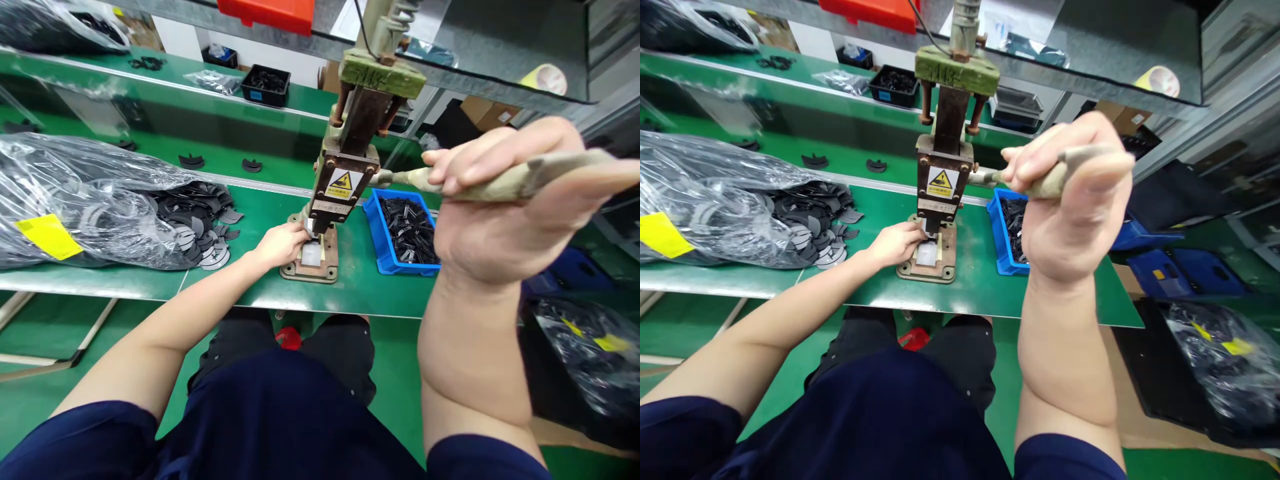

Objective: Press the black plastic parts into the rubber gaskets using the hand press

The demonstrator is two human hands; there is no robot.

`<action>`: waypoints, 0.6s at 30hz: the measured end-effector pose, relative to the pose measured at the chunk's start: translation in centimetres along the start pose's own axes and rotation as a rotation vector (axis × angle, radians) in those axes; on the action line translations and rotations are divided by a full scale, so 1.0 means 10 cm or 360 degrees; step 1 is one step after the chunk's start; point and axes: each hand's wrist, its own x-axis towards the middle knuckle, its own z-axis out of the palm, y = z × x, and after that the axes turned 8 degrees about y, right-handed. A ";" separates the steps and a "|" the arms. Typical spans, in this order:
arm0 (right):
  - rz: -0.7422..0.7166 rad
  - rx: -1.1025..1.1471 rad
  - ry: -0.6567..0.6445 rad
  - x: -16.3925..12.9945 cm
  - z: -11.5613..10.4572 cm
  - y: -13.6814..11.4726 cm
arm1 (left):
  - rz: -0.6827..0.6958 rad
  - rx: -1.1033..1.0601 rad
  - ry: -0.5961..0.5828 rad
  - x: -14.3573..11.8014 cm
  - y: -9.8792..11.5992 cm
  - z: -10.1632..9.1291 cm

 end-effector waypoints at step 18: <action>-0.0172 -0.0479 0.0192 -1.54 -0.23 0.54 | -0.0085 0.0144 -0.0053 0.01 -0.33 -0.27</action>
